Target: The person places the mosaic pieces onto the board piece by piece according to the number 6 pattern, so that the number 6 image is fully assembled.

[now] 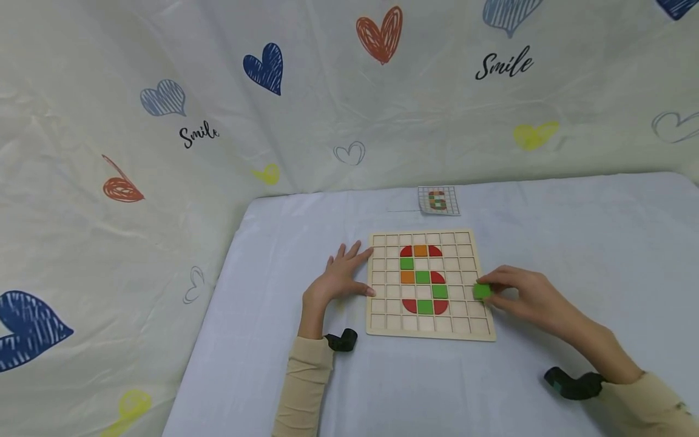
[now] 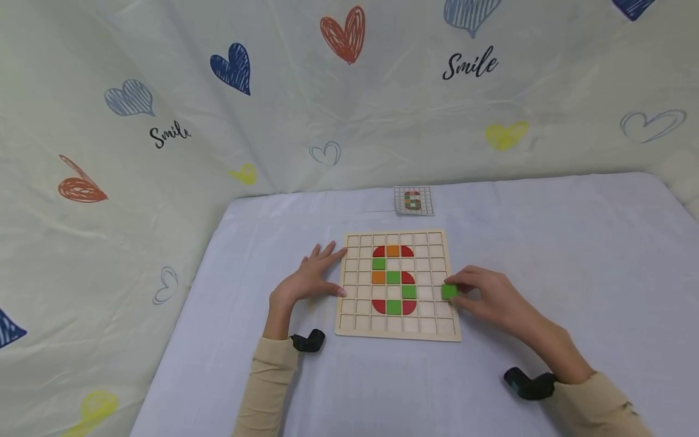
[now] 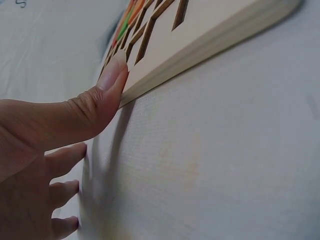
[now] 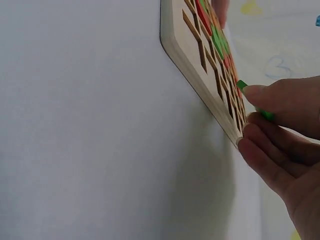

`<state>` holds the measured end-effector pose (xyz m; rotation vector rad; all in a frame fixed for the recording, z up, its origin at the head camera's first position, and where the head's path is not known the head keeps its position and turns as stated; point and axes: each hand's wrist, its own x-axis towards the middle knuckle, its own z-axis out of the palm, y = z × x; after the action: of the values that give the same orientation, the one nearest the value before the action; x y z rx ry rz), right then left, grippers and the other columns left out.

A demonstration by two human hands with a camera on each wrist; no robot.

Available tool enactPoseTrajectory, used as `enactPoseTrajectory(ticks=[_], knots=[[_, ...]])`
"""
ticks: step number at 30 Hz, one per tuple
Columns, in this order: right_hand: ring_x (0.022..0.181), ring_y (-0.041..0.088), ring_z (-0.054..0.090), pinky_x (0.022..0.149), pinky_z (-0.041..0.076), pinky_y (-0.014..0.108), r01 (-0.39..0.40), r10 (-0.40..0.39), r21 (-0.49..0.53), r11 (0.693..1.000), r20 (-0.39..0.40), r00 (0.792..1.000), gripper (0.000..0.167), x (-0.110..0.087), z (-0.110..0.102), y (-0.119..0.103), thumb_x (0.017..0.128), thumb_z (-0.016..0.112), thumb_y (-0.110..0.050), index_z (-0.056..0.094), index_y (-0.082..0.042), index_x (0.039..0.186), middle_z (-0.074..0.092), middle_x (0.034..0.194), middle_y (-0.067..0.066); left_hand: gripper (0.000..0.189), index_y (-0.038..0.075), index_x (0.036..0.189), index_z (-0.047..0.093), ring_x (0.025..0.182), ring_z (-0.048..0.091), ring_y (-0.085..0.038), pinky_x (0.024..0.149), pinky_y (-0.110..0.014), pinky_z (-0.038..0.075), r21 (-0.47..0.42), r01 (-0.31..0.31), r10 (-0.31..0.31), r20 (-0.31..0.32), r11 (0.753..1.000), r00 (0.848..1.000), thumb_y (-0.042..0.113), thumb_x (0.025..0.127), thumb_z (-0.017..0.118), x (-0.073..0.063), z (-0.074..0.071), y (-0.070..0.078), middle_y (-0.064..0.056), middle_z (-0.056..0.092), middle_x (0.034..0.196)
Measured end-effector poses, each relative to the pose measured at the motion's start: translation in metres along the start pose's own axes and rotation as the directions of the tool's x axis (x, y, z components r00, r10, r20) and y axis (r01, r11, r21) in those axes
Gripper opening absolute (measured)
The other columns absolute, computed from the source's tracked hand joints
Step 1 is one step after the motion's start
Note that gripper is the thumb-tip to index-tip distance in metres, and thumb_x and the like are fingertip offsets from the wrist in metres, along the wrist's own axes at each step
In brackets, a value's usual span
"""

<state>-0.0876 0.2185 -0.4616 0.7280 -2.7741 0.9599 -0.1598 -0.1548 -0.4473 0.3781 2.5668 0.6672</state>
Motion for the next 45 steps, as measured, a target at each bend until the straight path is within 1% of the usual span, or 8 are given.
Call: enactPoseTrajectory(ticks=[6,10,14,20,23,29,37,45], knots=[[0.086,0.015,0.067,0.075,0.06,0.032,-0.031,0.031,-0.002,1.0,0.016,0.999,0.034,0.009,0.005,-0.005,0.075,0.091,-0.01,0.079,-0.009,0.106,0.075,0.099,-0.003,0.098,0.023,0.163,0.032,0.161,-0.005,-0.036,0.129,-0.059,0.001,-0.017,0.003,-0.003,0.001,1.0,1.0,0.031,0.082,0.088,0.0,0.0,0.001,-0.006,0.012,0.174],[0.087,0.018,0.069,0.076,0.061,0.033,-0.03,0.029,0.029,0.999,0.031,0.999,0.033,0.015,0.008,-0.009,0.076,0.091,-0.012,0.079,-0.009,0.107,0.075,0.101,-0.002,0.098,0.023,0.163,0.033,0.161,-0.005,-0.036,0.129,-0.058,0.0,-0.018,0.006,-0.006,-0.001,1.0,1.0,0.031,0.082,0.088,-0.001,0.0,0.001,-0.005,0.012,0.174],[0.087,0.017,0.069,0.077,0.061,0.032,-0.023,0.02,0.063,0.998,0.051,0.999,0.032,0.021,0.011,-0.012,0.077,0.09,-0.012,0.079,-0.008,0.107,0.075,0.1,-0.002,0.098,0.024,0.163,0.032,0.161,-0.005,-0.035,0.129,-0.057,0.001,-0.01,0.011,-0.011,0.0,1.0,1.0,0.031,0.082,0.088,0.0,0.0,0.001,-0.005,0.012,0.174],[0.084,0.014,0.066,0.071,0.058,0.027,0.035,-0.041,0.102,0.994,0.052,0.998,0.031,0.031,0.022,-0.016,0.077,0.089,-0.006,0.079,-0.007,0.106,0.074,0.098,-0.003,0.098,0.023,0.163,0.032,0.161,-0.005,-0.036,0.129,-0.058,0.001,-0.008,0.011,-0.011,-0.001,1.0,1.0,0.031,0.082,0.087,-0.001,-0.001,0.001,-0.005,0.013,0.174],[0.086,0.015,0.066,0.071,0.058,0.026,0.035,-0.045,0.129,0.991,0.076,0.996,0.03,0.036,0.026,-0.019,0.078,0.088,-0.005,0.079,-0.007,0.106,0.074,0.099,-0.001,0.099,0.024,0.163,0.032,0.161,-0.005,-0.035,0.129,-0.058,0.001,-0.008,0.013,-0.013,-0.002,1.0,1.0,0.031,0.082,0.087,-0.001,-0.002,0.001,-0.005,0.012,0.174],[0.086,0.017,0.065,0.07,0.057,0.026,0.034,-0.052,0.144,0.989,0.121,0.991,0.026,0.044,0.034,-0.026,0.08,0.086,-0.005,0.08,-0.006,0.106,0.073,0.099,0.001,0.099,0.023,0.163,0.033,0.16,-0.003,-0.037,0.128,-0.06,0.002,-0.008,-0.001,0.001,-0.004,1.0,1.0,0.032,0.082,0.088,-0.001,-0.002,0.0,-0.006,0.013,0.174],[0.085,0.016,0.064,0.072,0.056,0.028,0.087,-0.105,0.147,0.985,0.12,0.987,0.026,0.059,0.044,-0.037,0.08,0.088,-0.01,0.08,-0.006,0.105,0.073,0.096,0.0,0.099,0.023,0.163,0.032,0.16,-0.004,-0.037,0.128,-0.06,0.001,-0.011,0.002,-0.002,-0.007,1.0,1.0,0.032,0.081,0.088,-0.003,-0.004,0.002,-0.005,0.013,0.174],[0.09,0.014,0.061,0.078,0.053,0.031,0.048,-0.084,0.179,0.983,0.199,0.976,0.023,0.07,0.057,-0.046,0.086,0.083,-0.014,0.08,-0.01,0.109,0.072,0.099,-0.003,0.099,0.024,0.163,0.033,0.161,-0.004,-0.037,0.128,-0.059,0.002,-0.011,0.0,0.0,-0.001,1.0,1.0,0.033,0.082,0.088,-0.001,-0.002,0.0,-0.005,0.012,0.174]])
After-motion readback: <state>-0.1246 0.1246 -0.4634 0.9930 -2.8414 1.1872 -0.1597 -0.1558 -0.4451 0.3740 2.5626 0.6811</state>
